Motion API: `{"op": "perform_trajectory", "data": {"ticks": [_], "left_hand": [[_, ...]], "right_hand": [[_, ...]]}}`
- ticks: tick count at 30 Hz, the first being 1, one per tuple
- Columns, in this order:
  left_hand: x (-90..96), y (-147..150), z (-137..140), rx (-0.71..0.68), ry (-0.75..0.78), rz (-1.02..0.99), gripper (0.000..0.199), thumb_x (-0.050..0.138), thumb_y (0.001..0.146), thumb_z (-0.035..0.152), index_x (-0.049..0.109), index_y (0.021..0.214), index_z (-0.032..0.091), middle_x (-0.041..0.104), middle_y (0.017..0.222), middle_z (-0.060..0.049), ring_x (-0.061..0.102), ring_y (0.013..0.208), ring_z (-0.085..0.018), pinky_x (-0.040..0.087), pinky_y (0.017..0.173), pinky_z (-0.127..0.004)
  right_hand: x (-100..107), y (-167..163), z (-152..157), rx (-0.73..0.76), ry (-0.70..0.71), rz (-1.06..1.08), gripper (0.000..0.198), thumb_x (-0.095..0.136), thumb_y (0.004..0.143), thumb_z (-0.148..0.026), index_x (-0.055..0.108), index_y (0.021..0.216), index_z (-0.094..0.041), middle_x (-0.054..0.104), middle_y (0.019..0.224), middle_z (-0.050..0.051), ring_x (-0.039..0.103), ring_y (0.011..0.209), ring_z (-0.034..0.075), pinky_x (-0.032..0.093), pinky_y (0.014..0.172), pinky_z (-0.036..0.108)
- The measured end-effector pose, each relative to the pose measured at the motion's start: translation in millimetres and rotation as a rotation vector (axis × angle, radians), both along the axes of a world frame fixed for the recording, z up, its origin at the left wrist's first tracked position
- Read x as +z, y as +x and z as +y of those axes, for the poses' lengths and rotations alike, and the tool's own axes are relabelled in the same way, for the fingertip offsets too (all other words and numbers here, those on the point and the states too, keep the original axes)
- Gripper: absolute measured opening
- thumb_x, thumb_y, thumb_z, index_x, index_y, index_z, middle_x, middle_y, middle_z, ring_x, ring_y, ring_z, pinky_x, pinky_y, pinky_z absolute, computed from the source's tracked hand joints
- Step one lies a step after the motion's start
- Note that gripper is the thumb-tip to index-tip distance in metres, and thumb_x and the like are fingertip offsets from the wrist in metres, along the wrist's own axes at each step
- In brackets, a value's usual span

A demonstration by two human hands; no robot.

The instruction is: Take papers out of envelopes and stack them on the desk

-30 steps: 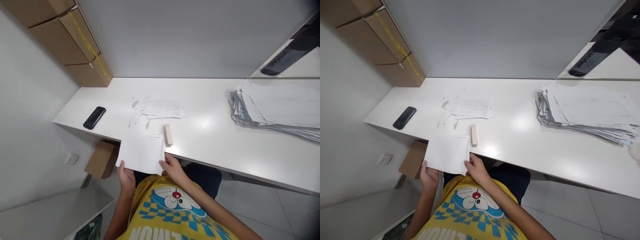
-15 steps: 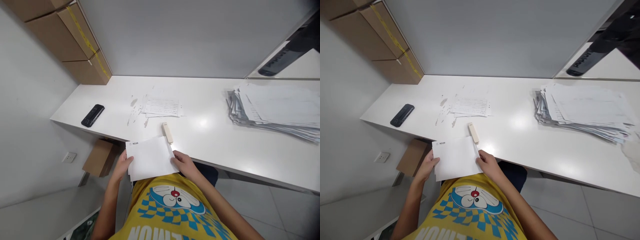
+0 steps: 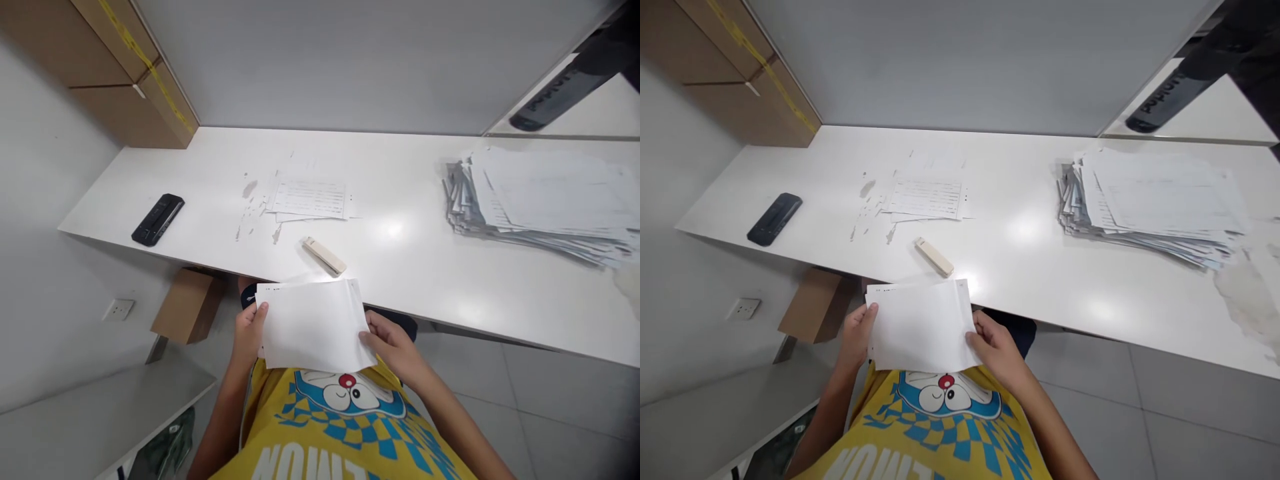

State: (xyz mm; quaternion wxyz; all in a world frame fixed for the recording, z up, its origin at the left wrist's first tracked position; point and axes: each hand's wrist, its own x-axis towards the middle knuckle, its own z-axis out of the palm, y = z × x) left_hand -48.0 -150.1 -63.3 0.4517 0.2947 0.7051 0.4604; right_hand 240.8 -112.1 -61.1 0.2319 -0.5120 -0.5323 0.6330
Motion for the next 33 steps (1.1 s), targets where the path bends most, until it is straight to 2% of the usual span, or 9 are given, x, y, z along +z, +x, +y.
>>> {"op": "perform_trajectory", "data": {"ticks": [5,10,18,21,24,26,28,30,33], "left_hand": [[-5.3,27.9,6.8,-0.089,0.046,0.084,0.055,0.059,0.085,0.061,0.046,0.053,0.018,0.036,0.051,0.003,0.031,0.051,-0.010,0.025,0.048,-0.023],[-1.5,57.4,17.4,-0.111,0.016,0.039,0.051,0.064,0.079,0.066,0.060,0.065,0.017,0.053,0.061,0.000,0.045,0.060,-0.014,0.034,0.054,-0.024],[6.4,90.7,27.8,-0.005,-0.068,-0.389,0.060,0.062,0.075,0.074,0.068,0.081,0.015,0.066,0.070,-0.007,0.061,0.067,-0.021,0.045,0.061,-0.029],[10.7,92.0,26.6,-0.044,-0.053,-0.304,0.060,0.059,0.075,0.076,0.062,0.066,0.017,0.061,0.060,-0.004,0.055,0.058,-0.018,0.043,0.056,-0.028],[7.8,89.9,25.2,-0.034,0.081,-0.062,0.056,0.057,0.080,0.072,0.055,0.057,0.021,0.051,0.053,-0.001,0.048,0.052,-0.015,0.042,0.055,-0.028],[6.2,91.1,30.7,-0.007,0.227,0.091,0.045,0.061,0.082,0.065,0.064,0.068,0.022,0.061,0.066,-0.005,0.058,0.067,-0.020,0.050,0.069,-0.031],[8.5,95.9,44.7,-0.086,0.358,0.190,0.033,0.068,0.080,0.055,0.072,0.090,0.023,0.070,0.095,-0.011,0.063,0.099,-0.028,0.049,0.094,-0.039],[15.4,102.1,65.0,-0.279,0.445,0.266,0.036,0.071,0.080,0.045,0.072,0.109,0.024,0.066,0.123,-0.013,0.050,0.129,-0.035,0.034,0.113,-0.047],[28.7,104.2,94.6,-0.504,0.515,0.365,0.037,0.069,0.083,0.034,0.069,0.118,0.024,0.057,0.140,-0.012,0.031,0.146,-0.037,0.016,0.121,-0.055]], "right_hand": [[5.7,23.4,15.3,-0.213,-0.063,0.011,0.033,0.062,0.080,-0.043,0.052,0.104,-0.023,0.064,0.082,0.002,0.061,0.073,0.020,0.049,0.063,0.029],[21.9,30.3,32.6,-0.221,-0.111,-0.100,0.043,0.060,0.080,-0.053,0.054,0.110,-0.023,0.067,0.083,0.005,0.065,0.074,0.023,0.052,0.060,0.031],[10.4,55.1,52.2,-0.221,0.048,-0.307,0.045,0.059,0.082,-0.047,0.057,0.121,-0.024,0.070,0.098,0.006,0.066,0.086,0.025,0.052,0.069,0.033],[16.9,59.4,69.5,-0.202,0.117,-0.318,0.045,0.057,0.083,-0.045,0.059,0.123,-0.023,0.070,0.104,0.008,0.066,0.090,0.026,0.052,0.072,0.034],[23.1,61.3,91.1,-0.166,0.183,-0.383,0.045,0.057,0.081,-0.040,0.063,0.121,-0.021,0.071,0.103,0.009,0.066,0.090,0.026,0.052,0.076,0.035],[24.6,64.1,105.3,-0.161,0.207,-0.445,0.046,0.057,0.078,-0.038,0.064,0.121,-0.021,0.071,0.102,0.008,0.065,0.088,0.026,0.051,0.077,0.036],[25.7,67.2,117.2,-0.170,0.235,-0.485,0.047,0.057,0.076,-0.035,0.065,0.120,-0.020,0.071,0.099,0.008,0.065,0.086,0.026,0.051,0.077,0.037],[28.1,67.9,125.4,-0.189,0.259,-0.491,0.047,0.055,0.075,-0.034,0.066,0.119,-0.021,0.071,0.096,0.007,0.064,0.083,0.025,0.051,0.076,0.038],[31.8,62.7,129.1,-0.257,0.256,-0.483,0.047,0.054,0.073,-0.031,0.067,0.117,-0.019,0.071,0.098,0.007,0.064,0.084,0.025,0.052,0.078,0.038]]}}
